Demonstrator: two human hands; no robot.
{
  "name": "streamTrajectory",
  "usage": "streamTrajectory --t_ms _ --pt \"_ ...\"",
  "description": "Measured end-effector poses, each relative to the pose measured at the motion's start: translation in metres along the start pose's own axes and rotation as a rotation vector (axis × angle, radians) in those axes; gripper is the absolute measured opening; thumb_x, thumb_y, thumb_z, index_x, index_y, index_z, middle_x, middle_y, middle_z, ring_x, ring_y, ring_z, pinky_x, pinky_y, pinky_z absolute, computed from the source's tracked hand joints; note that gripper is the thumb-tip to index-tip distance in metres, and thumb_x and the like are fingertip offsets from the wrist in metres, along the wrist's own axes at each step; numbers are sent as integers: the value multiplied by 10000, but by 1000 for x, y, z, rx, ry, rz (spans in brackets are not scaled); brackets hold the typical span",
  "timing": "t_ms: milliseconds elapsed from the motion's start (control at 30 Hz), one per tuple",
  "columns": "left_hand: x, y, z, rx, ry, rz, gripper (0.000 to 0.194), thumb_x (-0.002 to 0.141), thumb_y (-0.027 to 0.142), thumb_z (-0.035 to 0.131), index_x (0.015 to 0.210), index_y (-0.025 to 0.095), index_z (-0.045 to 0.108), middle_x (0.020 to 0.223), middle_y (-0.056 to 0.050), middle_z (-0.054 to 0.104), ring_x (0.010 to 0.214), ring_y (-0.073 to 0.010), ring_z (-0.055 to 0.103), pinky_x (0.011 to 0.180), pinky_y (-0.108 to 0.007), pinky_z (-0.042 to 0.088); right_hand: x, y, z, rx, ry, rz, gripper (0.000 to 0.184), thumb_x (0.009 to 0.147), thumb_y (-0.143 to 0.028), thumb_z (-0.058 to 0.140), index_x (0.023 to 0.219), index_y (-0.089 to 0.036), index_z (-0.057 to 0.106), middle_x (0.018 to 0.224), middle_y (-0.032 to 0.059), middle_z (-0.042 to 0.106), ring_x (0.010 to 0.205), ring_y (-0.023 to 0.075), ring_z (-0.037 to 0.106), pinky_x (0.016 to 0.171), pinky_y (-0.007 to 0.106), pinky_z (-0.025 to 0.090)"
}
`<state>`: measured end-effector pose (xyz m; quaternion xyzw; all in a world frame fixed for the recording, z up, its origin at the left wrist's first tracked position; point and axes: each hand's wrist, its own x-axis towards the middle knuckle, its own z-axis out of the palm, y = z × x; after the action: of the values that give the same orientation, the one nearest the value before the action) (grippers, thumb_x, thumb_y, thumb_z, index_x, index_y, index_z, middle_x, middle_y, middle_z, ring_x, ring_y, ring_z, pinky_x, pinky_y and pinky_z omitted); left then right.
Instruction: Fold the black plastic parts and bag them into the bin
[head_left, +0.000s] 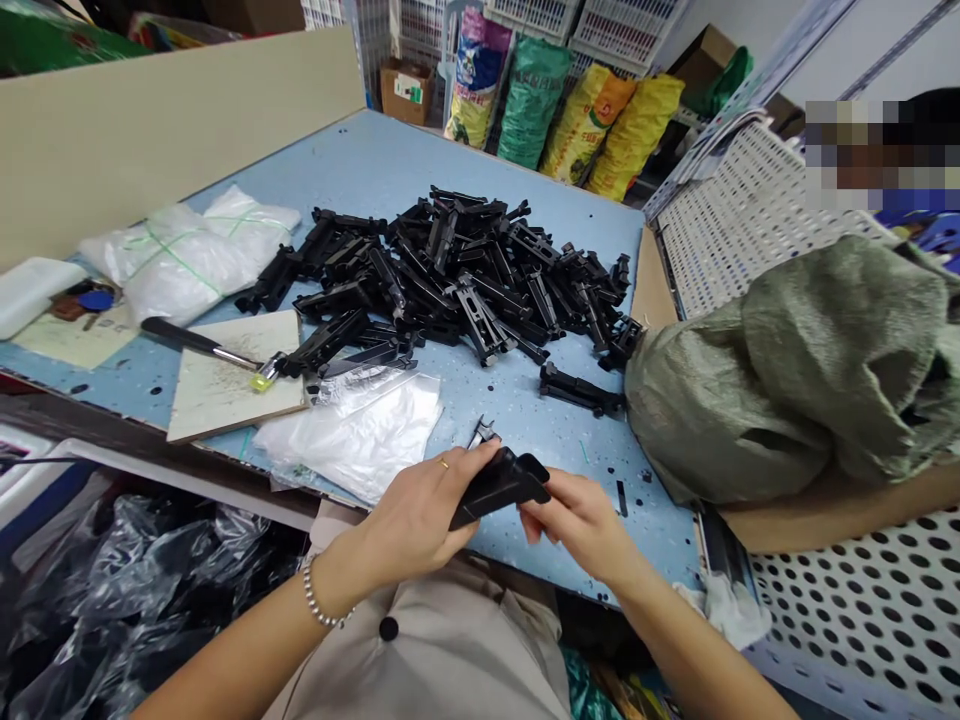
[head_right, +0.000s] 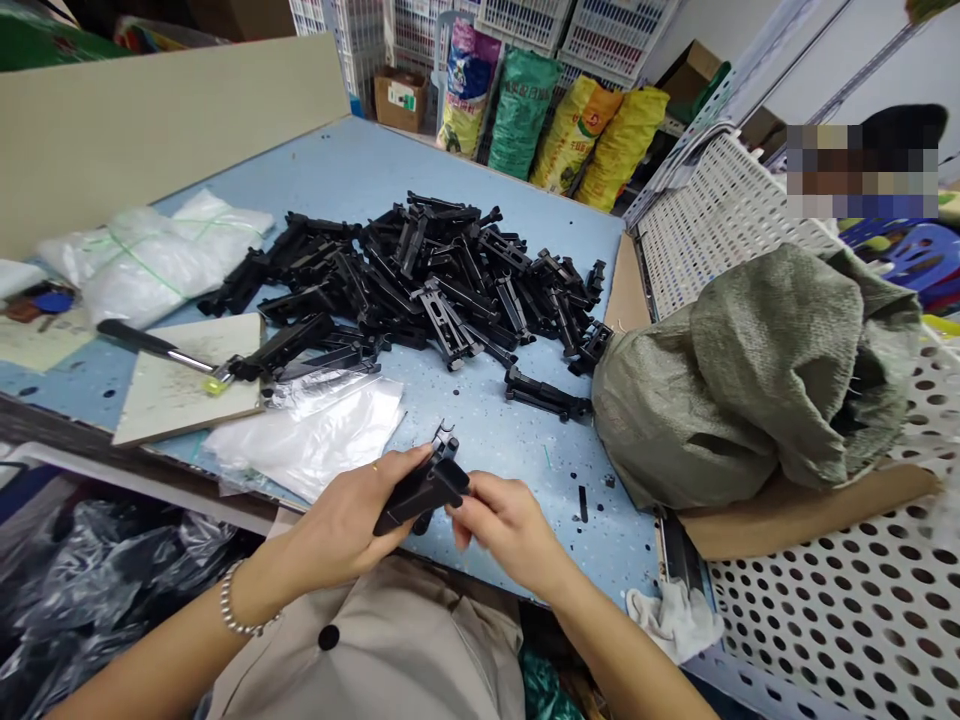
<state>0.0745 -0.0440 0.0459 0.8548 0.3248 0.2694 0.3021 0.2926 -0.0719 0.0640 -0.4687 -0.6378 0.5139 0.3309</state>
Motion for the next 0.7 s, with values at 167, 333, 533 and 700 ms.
streamTrajectory --t_ms 167,333,533,700 --pt "1 3 1 -8 3 -43 758 862 175 496 1493 274 88 1159 -101 583 937 -244 634 775 -395 548 3 -11 -7 -971 298 -537 304 947 -245 508 649 -184 506 558 6 506 527 122 439 539 278 280" --pt "-1 4 1 -12 -37 -122 720 884 184 489 1496 330 138 1128 -77 578 933 -226 631 803 -392 548 7 -6 -7 -939 258 -489 334 987 -318 430 692 -188 517 569 -3 515 505 115 440 517 270 288" --pt "1 5 7 -143 -10 -190 695 911 190 464 1505 307 123 1361 -120 496 1188 -261 553 983 -463 487 10 6 6 -178 142 -9 415 970 -484 388 729 -189 551 563 -3 542 493 112 460 499 246 346" --pt "7 0 8 -214 31 -214 677 899 167 469 1498 243 165 1462 -137 416 1324 -268 441 1089 -484 390 23 15 13 465 -29 267 508 941 -622 303 791 -192 528 406 -89 387 321 81 259 368 216 253"
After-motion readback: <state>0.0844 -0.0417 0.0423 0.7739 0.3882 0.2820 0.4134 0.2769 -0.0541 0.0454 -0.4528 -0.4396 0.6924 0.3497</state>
